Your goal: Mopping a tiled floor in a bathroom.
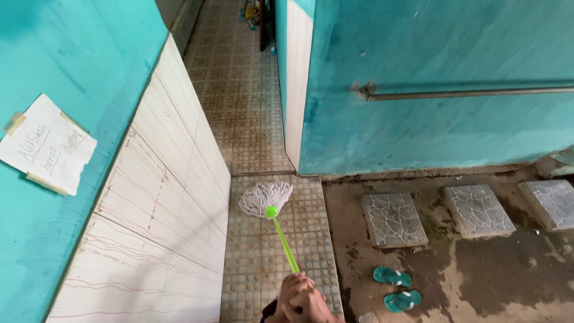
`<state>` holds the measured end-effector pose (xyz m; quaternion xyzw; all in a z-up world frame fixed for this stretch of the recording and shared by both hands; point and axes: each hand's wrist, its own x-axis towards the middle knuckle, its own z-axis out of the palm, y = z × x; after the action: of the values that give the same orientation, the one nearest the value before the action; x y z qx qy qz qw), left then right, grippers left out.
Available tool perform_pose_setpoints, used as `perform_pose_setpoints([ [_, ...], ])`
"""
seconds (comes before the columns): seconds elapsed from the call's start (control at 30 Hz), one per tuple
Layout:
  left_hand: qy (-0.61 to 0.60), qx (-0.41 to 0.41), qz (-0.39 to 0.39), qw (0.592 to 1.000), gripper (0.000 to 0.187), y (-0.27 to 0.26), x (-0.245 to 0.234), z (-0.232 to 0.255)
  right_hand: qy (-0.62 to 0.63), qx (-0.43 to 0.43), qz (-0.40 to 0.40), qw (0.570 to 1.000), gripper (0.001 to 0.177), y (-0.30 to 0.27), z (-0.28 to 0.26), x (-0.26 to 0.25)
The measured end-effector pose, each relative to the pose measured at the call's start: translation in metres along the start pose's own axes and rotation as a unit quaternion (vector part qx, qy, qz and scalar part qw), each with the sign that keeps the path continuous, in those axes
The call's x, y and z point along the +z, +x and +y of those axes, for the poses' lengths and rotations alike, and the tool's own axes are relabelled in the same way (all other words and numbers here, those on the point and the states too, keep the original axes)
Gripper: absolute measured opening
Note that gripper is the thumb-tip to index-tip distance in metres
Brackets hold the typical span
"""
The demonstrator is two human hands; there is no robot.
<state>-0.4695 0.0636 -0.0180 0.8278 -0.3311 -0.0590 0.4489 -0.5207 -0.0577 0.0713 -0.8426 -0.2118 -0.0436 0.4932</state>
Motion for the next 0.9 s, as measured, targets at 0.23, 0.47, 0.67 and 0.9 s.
perform_pose_setpoints([
  [0.23, 0.015, -0.014, -0.018, 1.000, 0.020, -0.012, 0.041, -0.040, 0.066, 0.009, 0.065, 0.996, 0.035, -0.014, 0.005, 0.001],
  [0.47, 0.075, -0.067, -0.003, 0.995, 0.037, 0.007, 0.055, -0.055, -0.069, 0.014, -0.043, 0.997, 0.028, -0.002, 0.028, -0.002],
  [0.67, 0.097, -0.081, -0.065, 0.990, 0.026, 0.006, 0.033, 0.031, -0.025, 0.029, -0.010, 0.999, 0.025, -0.025, -0.001, -0.027],
  [0.9, -0.005, -0.039, -0.055, 0.998, 0.026, -0.012, 0.041, 0.044, -0.009, 0.107, -0.006, 0.994, 0.033, -0.057, -0.006, -0.027],
])
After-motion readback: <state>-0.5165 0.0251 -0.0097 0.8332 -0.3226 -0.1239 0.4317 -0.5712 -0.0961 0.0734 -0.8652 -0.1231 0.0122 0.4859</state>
